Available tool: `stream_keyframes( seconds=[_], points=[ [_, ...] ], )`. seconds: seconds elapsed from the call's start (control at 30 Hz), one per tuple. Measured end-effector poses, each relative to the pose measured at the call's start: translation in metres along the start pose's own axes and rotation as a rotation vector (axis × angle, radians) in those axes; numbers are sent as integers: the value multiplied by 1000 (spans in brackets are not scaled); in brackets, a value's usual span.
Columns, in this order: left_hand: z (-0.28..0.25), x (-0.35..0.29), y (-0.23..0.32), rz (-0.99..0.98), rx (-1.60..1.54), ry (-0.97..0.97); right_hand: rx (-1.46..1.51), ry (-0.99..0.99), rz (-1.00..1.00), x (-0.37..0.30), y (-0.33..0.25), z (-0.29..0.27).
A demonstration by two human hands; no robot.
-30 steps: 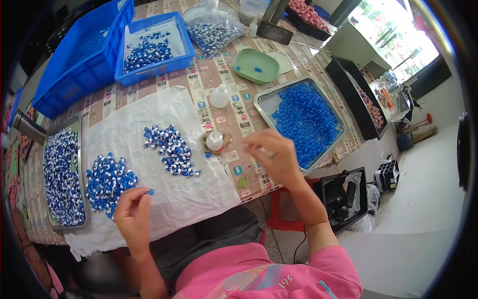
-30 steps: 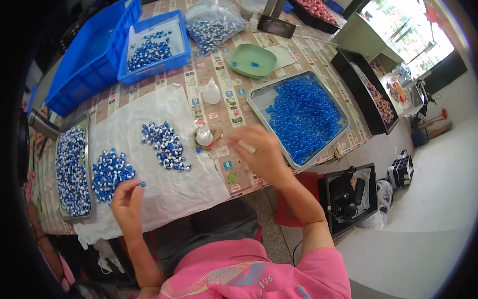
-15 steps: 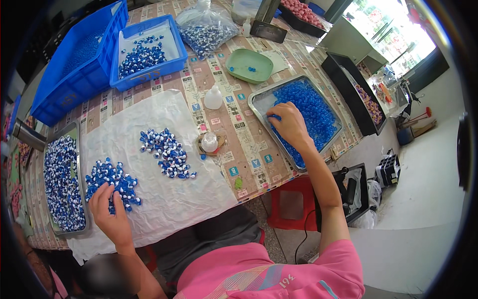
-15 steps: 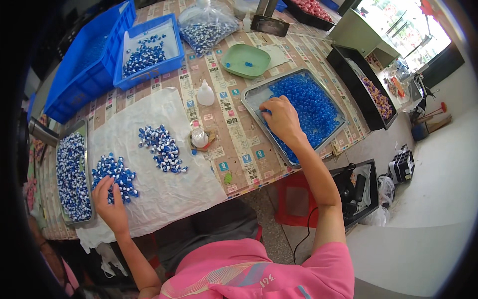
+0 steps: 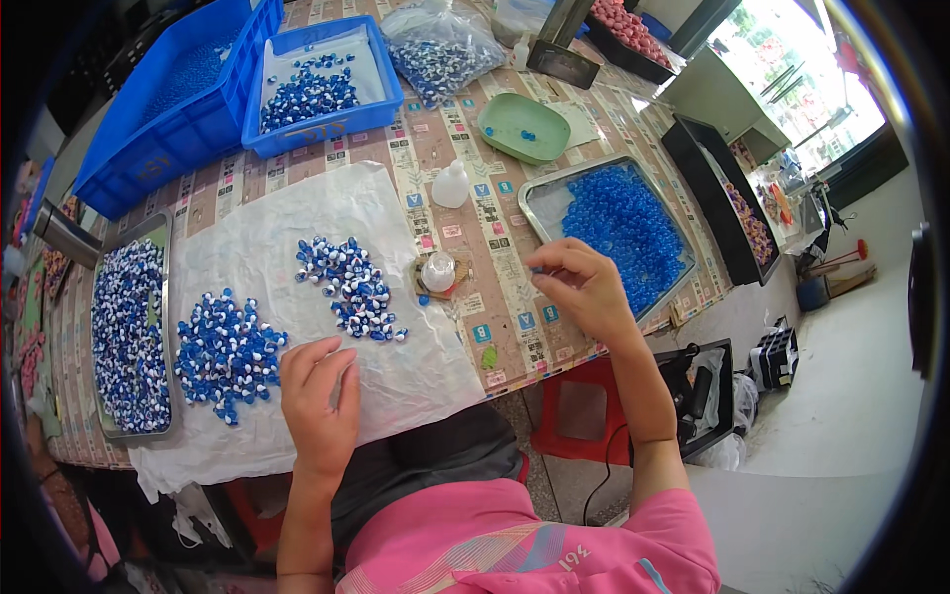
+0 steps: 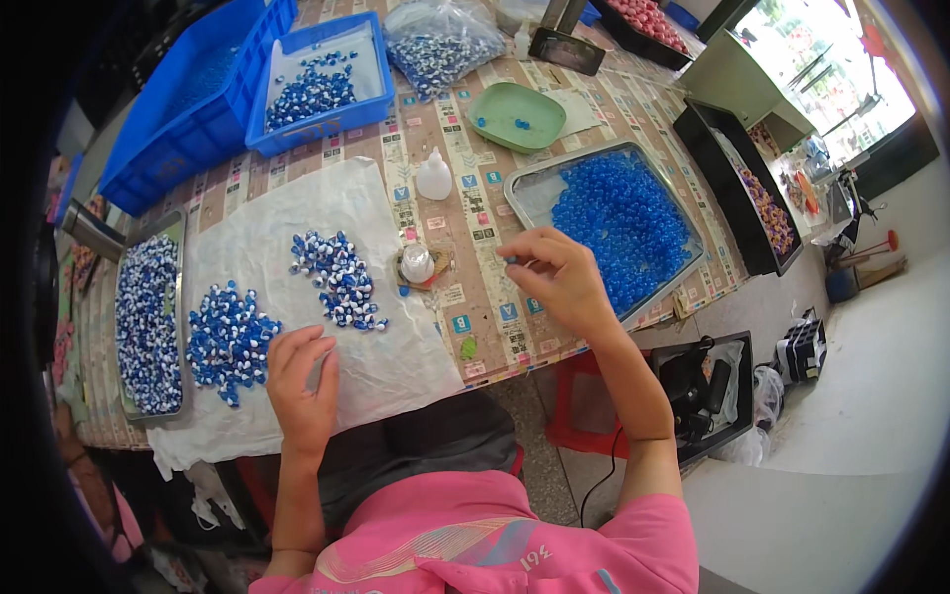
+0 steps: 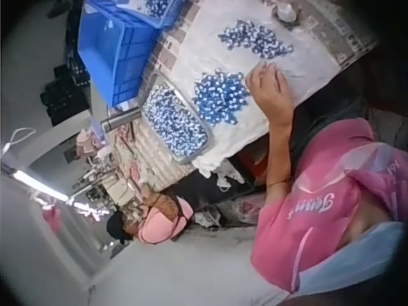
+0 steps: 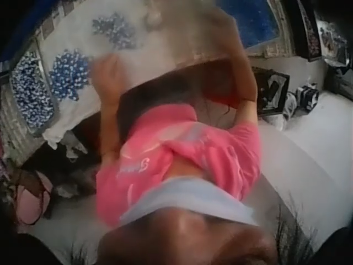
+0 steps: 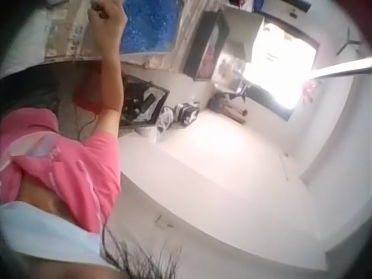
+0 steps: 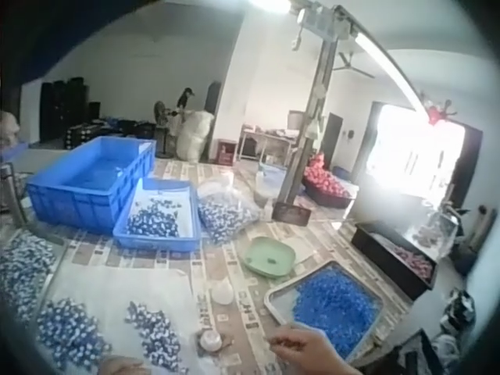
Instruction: Manually assembling small blue and white plastic components, occasionally using a small bottle of adhesive.
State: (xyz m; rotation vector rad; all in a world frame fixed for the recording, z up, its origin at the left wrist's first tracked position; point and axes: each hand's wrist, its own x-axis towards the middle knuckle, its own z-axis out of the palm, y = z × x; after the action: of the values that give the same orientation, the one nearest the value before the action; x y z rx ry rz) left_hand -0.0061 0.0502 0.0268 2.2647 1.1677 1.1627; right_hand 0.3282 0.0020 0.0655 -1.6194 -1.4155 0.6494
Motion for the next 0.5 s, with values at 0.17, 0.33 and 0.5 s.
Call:
stream_keyframes(
  seconds=[0.17, 0.33, 0.5],
  points=[
    [8, 4, 5, -21, -41, -20, 132, -112, 116, -15, -7, 20],
    [0, -2, -1, -59, -28, 0, 378, -145, 172, -19, -14, 41],
    [-10, -2, -15, -72, 32, 43, 291, -211, 144, -27, -22, 48]
  ],
)
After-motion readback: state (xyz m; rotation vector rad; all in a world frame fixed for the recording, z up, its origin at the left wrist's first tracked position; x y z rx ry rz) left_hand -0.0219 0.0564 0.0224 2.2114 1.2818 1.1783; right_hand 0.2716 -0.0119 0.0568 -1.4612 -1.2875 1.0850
